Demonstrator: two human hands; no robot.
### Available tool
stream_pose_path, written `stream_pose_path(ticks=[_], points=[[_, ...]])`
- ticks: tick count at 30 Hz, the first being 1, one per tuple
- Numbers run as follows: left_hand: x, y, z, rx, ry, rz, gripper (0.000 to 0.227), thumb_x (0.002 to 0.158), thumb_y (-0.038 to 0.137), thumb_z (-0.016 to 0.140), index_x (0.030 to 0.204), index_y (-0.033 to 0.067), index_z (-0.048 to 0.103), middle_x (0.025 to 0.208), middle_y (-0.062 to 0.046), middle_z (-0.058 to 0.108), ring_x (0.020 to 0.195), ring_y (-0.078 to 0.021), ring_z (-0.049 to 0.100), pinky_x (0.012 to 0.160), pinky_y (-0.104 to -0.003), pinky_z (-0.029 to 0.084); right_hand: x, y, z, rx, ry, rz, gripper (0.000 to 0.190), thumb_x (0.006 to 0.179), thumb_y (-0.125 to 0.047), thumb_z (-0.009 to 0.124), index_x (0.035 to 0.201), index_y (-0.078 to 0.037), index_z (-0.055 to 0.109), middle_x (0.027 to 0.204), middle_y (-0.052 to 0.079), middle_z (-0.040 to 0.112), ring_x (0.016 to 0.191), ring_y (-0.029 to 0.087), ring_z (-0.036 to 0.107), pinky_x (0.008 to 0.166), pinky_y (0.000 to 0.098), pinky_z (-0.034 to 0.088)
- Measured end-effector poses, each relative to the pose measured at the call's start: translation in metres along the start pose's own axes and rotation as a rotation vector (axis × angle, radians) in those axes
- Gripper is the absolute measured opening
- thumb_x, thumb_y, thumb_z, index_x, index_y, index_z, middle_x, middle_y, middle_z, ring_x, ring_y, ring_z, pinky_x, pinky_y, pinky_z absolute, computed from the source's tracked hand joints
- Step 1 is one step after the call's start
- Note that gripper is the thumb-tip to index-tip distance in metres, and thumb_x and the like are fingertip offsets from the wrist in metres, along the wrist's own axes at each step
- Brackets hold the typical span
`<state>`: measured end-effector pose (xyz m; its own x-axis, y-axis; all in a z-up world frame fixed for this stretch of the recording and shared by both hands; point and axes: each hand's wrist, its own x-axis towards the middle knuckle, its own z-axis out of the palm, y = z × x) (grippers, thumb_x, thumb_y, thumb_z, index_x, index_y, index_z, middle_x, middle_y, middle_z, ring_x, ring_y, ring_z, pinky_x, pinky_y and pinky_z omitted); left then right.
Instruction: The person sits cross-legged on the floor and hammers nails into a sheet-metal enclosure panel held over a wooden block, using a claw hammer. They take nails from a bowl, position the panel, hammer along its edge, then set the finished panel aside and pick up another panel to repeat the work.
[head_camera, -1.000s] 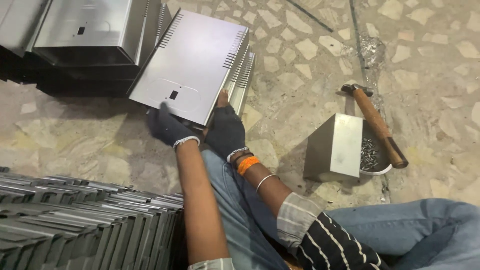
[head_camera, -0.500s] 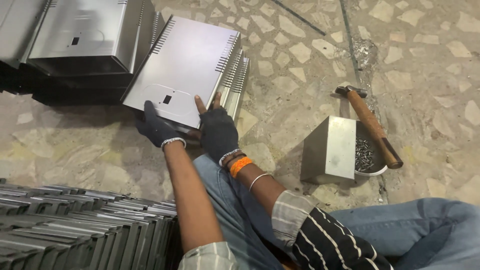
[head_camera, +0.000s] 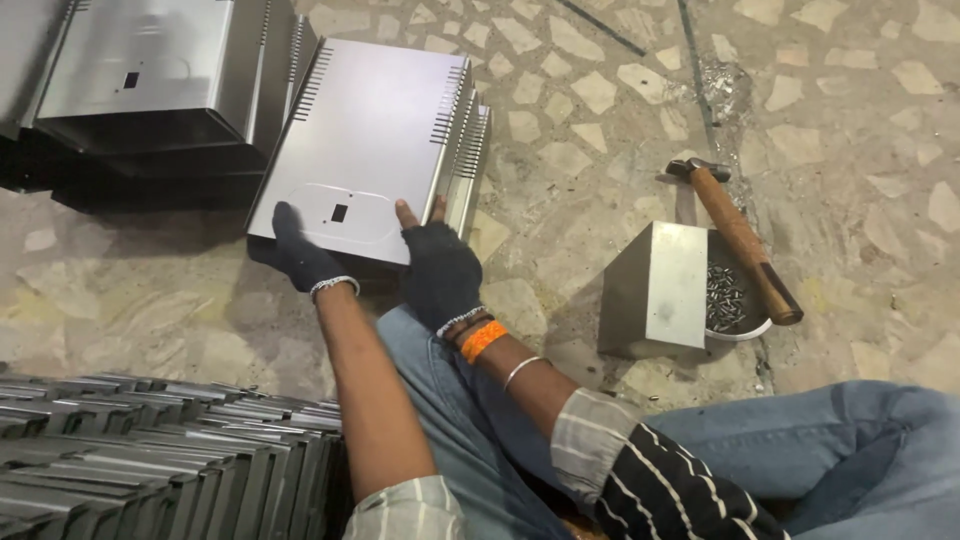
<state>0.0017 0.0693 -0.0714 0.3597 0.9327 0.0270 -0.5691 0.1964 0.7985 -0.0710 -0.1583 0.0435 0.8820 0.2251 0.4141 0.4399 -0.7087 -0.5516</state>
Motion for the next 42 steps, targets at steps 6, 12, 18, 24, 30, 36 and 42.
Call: stream_pose_path(ticks=[6, 12, 18, 24, 30, 36, 42], points=[[-0.005, 0.018, 0.005, 0.149, 0.02, 0.013, 0.038, 0.095, 0.023, 0.073, 0.123, 0.0018, 0.058, 0.118, -0.013, 0.071, 0.104, -0.0221, 0.072, 0.09, -0.036, 0.063, -0.009, 0.004, 0.004, 0.071, -0.068, 0.015, 0.082, 0.076, -0.006, 0.068, 0.152, -0.026, 0.046, 0.156, 0.036, 0.037, 0.099, 0.04, 0.071, 0.076, 0.0475, 0.059], [-0.052, 0.09, 0.056, 0.662, 0.286, -0.298, 0.043, 0.089, 0.036, 0.076, 0.125, 0.0135, 0.065, 0.114, -0.005, 0.071, 0.094, -0.0174, 0.073, 0.077, -0.03, 0.065, -0.006, -0.001, -0.009, 0.169, -0.014, 0.022, 0.085, 0.075, -0.001, 0.064, 0.154, -0.024, 0.043, 0.16, 0.037, 0.03, 0.117, 0.048, 0.064, 0.082, 0.049, 0.059], [0.006, 0.005, 0.009, 0.04, 0.119, -0.121, 0.044, 0.089, 0.012, 0.076, 0.124, 0.0007, 0.052, 0.116, -0.017, 0.07, 0.098, -0.0263, 0.073, 0.083, -0.042, 0.068, 0.006, -0.011, -0.029, 0.234, -0.292, 0.254, 0.105, 0.069, -0.006, 0.075, 0.158, -0.031, 0.025, 0.167, 0.031, 0.013, 0.113, 0.05, 0.061, 0.083, 0.0506, 0.057], [0.028, -0.025, -0.008, 0.025, 0.002, -0.094, 0.045, 0.091, 0.009, 0.076, 0.128, 0.001, 0.05, 0.121, -0.016, 0.07, 0.105, -0.0229, 0.073, 0.093, -0.039, 0.065, -0.002, 0.006, -0.004, 0.281, -0.103, 0.098, 0.114, 0.066, -0.003, 0.077, 0.161, -0.029, 0.019, 0.163, 0.037, 0.009, 0.122, 0.055, 0.055, 0.082, 0.0493, 0.058], [0.031, -0.043, -0.005, 0.026, -0.195, 0.007, 0.037, 0.092, 0.003, 0.079, 0.123, -0.0072, 0.062, 0.117, -0.016, 0.07, 0.1, -0.0236, 0.069, 0.09, -0.038, 0.062, -0.002, 0.009, -0.002, 0.236, -0.06, 0.208, 0.104, 0.072, -0.001, 0.072, 0.16, -0.033, 0.026, 0.169, 0.028, 0.019, 0.114, 0.047, 0.064, 0.079, 0.0477, 0.059], [0.013, -0.031, -0.001, 0.141, -0.136, -0.008, 0.037, 0.091, 0.006, 0.081, 0.119, -0.004, 0.06, 0.118, -0.018, 0.07, 0.1, -0.023, 0.069, 0.089, -0.036, 0.063, -0.002, 0.008, -0.004, 0.173, 0.108, 0.188, 0.095, 0.074, 0.005, 0.062, 0.157, -0.031, 0.034, 0.163, 0.027, 0.031, 0.122, 0.043, 0.062, 0.085, 0.047, 0.057], [-0.008, 0.005, 0.018, 0.154, -0.014, -0.073, 0.038, 0.096, 0.022, 0.072, 0.12, -0.0047, 0.059, 0.121, -0.018, 0.069, 0.103, -0.0251, 0.07, 0.091, -0.038, 0.063, -0.003, 0.014, 0.001, 0.134, 0.154, 0.141, 0.091, 0.08, 0.008, 0.06, 0.16, -0.028, 0.037, 0.163, 0.028, 0.035, 0.124, 0.041, 0.062, 0.089, 0.0469, 0.056]])
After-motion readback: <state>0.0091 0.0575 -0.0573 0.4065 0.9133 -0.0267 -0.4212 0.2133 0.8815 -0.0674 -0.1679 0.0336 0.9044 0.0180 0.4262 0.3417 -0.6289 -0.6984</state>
